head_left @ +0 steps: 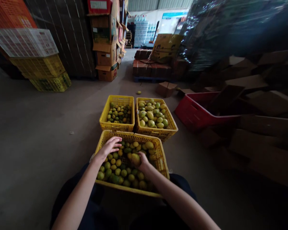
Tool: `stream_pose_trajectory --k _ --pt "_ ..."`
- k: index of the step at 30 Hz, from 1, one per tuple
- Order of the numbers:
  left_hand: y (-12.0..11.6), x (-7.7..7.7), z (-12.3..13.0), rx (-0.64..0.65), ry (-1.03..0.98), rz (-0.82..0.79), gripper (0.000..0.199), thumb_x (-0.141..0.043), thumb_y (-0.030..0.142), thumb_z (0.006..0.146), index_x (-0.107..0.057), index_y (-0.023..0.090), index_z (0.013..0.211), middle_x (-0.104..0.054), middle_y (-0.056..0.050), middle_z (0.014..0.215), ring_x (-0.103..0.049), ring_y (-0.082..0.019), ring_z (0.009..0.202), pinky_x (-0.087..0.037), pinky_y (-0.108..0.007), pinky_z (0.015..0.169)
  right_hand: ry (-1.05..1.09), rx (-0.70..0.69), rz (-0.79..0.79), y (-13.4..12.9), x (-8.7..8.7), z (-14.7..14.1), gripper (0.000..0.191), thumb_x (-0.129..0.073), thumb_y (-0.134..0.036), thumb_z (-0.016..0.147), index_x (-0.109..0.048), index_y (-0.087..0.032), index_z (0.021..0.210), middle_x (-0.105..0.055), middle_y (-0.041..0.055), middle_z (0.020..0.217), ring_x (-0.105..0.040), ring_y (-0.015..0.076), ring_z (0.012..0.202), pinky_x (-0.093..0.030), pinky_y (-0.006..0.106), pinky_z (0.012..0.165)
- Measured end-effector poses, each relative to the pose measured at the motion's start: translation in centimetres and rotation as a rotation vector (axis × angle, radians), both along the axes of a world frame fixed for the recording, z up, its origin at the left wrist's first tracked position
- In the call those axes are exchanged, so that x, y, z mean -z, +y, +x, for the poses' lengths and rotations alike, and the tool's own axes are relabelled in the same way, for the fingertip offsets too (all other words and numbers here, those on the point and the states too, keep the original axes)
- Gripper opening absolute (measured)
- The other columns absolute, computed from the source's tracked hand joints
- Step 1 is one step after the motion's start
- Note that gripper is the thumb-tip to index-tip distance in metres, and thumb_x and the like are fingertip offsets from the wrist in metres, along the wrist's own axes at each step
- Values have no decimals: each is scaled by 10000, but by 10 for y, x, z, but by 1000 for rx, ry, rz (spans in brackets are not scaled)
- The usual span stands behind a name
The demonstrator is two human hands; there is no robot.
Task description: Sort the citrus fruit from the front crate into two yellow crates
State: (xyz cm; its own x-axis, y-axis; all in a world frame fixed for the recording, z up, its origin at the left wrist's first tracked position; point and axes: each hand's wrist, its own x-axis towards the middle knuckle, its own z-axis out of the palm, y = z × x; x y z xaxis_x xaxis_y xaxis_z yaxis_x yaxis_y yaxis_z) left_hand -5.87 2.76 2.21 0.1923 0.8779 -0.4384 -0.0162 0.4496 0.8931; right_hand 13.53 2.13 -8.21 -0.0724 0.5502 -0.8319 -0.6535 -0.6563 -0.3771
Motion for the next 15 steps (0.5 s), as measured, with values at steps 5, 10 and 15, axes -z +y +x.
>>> stream_pose_trajectory --k 5,10,15 --pt "2 0 -1 -15 -24 5 310 -549 394 807 -625 192 1029 -569 -117 1305 -595 -253 1096 -454 -383 914 -145 323 147 107 -50 68 170 -420 -348 895 -520 -211 897 -606 -38 713 -600 110 564 -551 264 549" --pt "4 -4 1 -5 -12 0 294 -525 378 824 -620 185 1024 -573 -116 1300 -598 -236 1076 -449 -365 908 -165 389 123 130 -54 97 206 -395 -329 907 -496 -240 1063 -638 18 929 -629 125 592 -586 352 566" --pt "0 -3 3 62 32 30 306 -544 409 818 -634 205 1027 -600 -95 1280 -608 -232 1068 -442 -350 902 -67 252 31 80 -19 81 248 -427 -148 848 -525 -156 1075 -659 142 984 -679 191 656 -579 391 507"
